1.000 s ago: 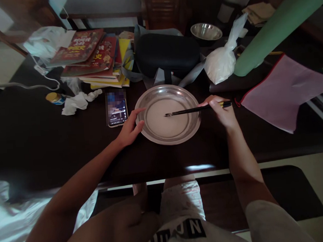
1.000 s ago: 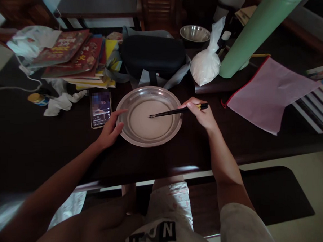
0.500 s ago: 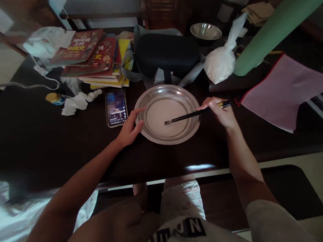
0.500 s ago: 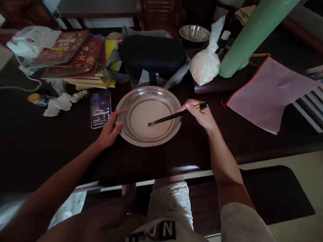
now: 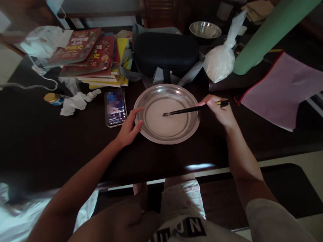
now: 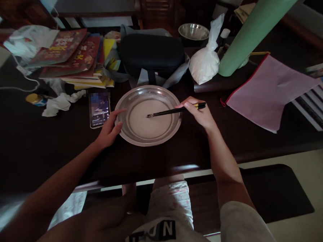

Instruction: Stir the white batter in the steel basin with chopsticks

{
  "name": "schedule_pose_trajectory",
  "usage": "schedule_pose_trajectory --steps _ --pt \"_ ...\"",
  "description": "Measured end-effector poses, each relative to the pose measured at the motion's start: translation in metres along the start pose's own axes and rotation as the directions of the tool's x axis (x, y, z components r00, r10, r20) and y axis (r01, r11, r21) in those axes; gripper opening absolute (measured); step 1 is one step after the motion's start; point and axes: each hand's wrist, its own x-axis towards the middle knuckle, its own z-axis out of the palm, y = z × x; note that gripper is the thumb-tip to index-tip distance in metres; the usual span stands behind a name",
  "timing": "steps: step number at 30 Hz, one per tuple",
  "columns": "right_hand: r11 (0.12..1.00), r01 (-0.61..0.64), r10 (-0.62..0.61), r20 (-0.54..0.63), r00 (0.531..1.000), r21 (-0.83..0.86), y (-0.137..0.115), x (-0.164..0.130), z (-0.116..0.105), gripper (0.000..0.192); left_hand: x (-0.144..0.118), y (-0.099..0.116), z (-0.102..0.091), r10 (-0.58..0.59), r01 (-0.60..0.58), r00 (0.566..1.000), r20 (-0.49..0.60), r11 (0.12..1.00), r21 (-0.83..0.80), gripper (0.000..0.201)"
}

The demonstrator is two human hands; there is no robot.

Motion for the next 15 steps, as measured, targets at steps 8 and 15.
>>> schedule_pose_trajectory --steps 8,15 --pt "1.0 -0.011 0.012 0.105 0.994 -0.014 0.0007 -0.0004 -0.0007 0.029 0.0004 0.0002 0.0 -0.008 0.008 1.0 -0.002 1.0 0.004 0.061" --pt "0.998 0.002 -0.001 -0.026 1.0 0.063 0.0038 -0.0003 -0.0013 0.029 -0.0002 -0.0009 0.0001 0.011 -0.011 1.0 -0.002 1.0 0.013 0.061"
